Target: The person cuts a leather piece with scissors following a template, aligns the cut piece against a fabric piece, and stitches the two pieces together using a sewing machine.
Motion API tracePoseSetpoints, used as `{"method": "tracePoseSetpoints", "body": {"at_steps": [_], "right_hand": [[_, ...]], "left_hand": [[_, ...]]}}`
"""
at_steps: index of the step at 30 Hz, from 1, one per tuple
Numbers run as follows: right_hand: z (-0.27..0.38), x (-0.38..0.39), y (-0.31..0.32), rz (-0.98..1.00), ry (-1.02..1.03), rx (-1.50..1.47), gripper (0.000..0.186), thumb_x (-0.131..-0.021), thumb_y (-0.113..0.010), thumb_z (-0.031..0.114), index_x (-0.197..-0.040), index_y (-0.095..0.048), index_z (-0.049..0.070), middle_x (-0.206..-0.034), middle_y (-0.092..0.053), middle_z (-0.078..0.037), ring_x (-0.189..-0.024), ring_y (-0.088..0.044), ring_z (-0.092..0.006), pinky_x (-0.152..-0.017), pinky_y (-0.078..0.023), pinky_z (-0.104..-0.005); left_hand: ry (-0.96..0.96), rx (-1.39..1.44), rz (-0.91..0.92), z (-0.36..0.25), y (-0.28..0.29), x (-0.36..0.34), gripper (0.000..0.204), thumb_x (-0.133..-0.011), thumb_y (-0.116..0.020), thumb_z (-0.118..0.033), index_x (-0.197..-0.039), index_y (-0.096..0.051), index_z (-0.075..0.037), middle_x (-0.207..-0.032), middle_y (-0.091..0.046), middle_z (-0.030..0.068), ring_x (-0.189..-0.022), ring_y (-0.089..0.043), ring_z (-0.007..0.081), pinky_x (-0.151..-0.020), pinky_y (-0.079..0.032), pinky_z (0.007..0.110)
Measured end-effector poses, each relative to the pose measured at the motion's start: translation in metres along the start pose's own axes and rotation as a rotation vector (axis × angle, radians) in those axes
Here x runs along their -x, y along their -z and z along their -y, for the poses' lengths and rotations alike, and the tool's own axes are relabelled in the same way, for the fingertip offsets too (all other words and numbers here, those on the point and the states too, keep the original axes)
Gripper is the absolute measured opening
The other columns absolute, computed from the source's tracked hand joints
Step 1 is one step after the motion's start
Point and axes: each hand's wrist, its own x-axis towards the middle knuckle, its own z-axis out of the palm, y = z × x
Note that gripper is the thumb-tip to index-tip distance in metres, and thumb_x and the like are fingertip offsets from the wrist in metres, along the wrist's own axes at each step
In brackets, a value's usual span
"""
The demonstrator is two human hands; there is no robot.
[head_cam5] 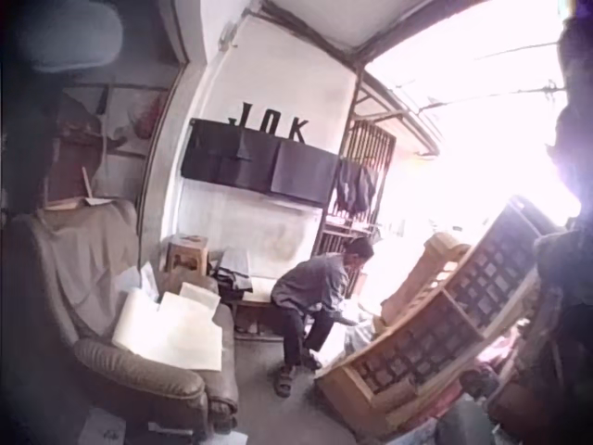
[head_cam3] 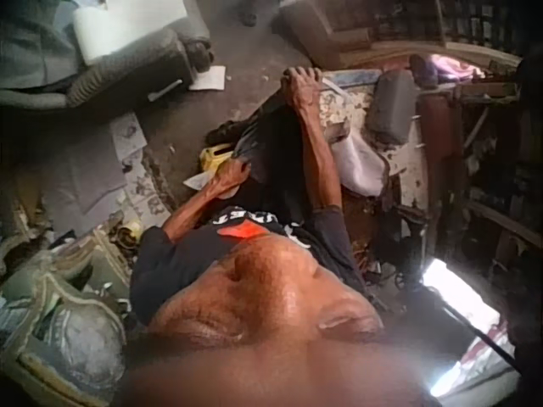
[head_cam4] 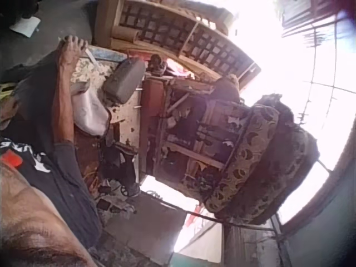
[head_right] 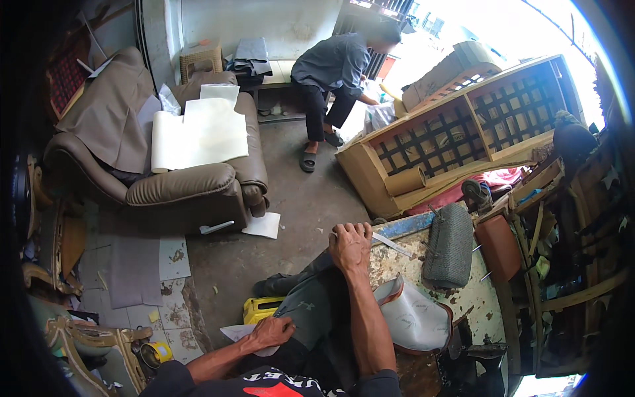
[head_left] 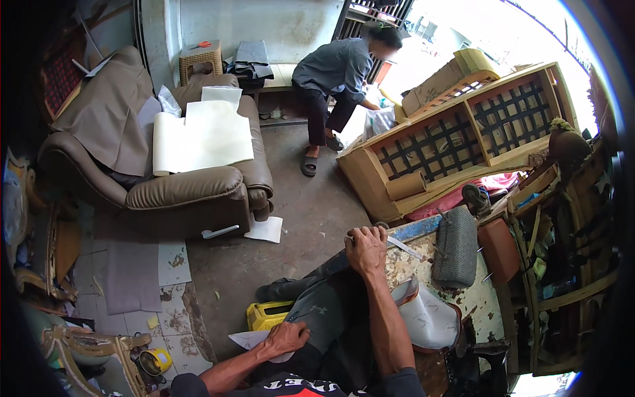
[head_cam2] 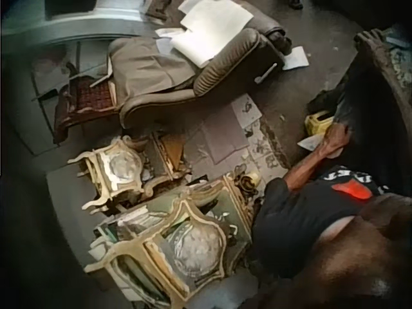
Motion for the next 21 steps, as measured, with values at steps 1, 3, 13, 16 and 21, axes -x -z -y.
{"method": "tracePoseSetpoints", "body": {"at_steps": [1,3,13,16,21], "right_hand": [[0.0002,-0.0001,-0.0004,-0.002,0.004,0.001,0.017,-0.085,-0.071,0.025,-0.095,-0.076,0.012,-0.096,-0.072,-0.009,-0.105,-0.063,-0.0288,-0.109,-0.037,-0.0460],[0.0006,0.0004,-0.0006,-0.001,0.003,-0.011,0.017,-0.085,-0.070,0.024,-0.095,-0.076,0.012,-0.096,-0.072,-0.009,-0.104,-0.063,-0.0287,-0.110,-0.036,-0.0468],[-0.0007,0.0004,-0.0018,-0.006,0.001,-0.027,0.017,-0.085,-0.070,0.024,-0.096,-0.076,0.012,-0.096,-0.072,-0.009,-0.105,-0.063,-0.0287,-0.112,-0.035,-0.0476],[-0.0010,0.0007,-0.0021,-0.024,0.015,-0.008,0.018,-0.084,-0.072,0.026,-0.095,-0.077,0.012,-0.095,-0.072,-0.008,-0.103,-0.064,-0.0280,-0.110,-0.036,-0.0456],[-0.0028,0.0019,-0.0021,-0.019,0.010,0.001,0.018,-0.084,-0.072,0.026,-0.095,-0.077,0.012,-0.095,-0.072,-0.008,-0.104,-0.064,-0.0282,-0.111,-0.036,-0.0461]], "left_hand": [[-0.004,0.012,0.004,0.0019,-0.0003,-0.0002,0.028,-0.096,-0.062,-0.030,-0.089,-0.067,-0.003,-0.071,-0.066,0.0274,-0.072,-0.068,0.0497,-0.068,-0.054,0.058],[-0.013,0.025,0.007,0.0040,-0.0004,-0.0009,0.029,-0.096,-0.062,-0.031,-0.089,-0.067,-0.003,-0.072,-0.067,0.0272,-0.073,-0.069,0.0494,-0.069,-0.054,0.058],[0.003,0.017,0.026,0.0074,-0.0029,-0.0035,0.031,-0.095,-0.062,-0.033,-0.089,-0.069,-0.003,-0.073,-0.068,0.0271,-0.074,-0.069,0.0493,-0.071,-0.055,0.057],[0.013,0.002,0.034,0.0073,-0.0023,-0.0029,0.031,-0.095,-0.063,-0.033,-0.091,-0.069,-0.002,-0.075,-0.069,0.0258,-0.075,-0.070,0.0481,-0.071,-0.056,0.055],[0.015,0.009,0.035,0.0055,-0.0020,-0.0027,0.032,-0.095,-0.062,-0.033,-0.092,-0.069,-0.002,-0.076,-0.069,0.0257,-0.075,-0.070,0.0480,-0.071,-0.055,0.055]]}}
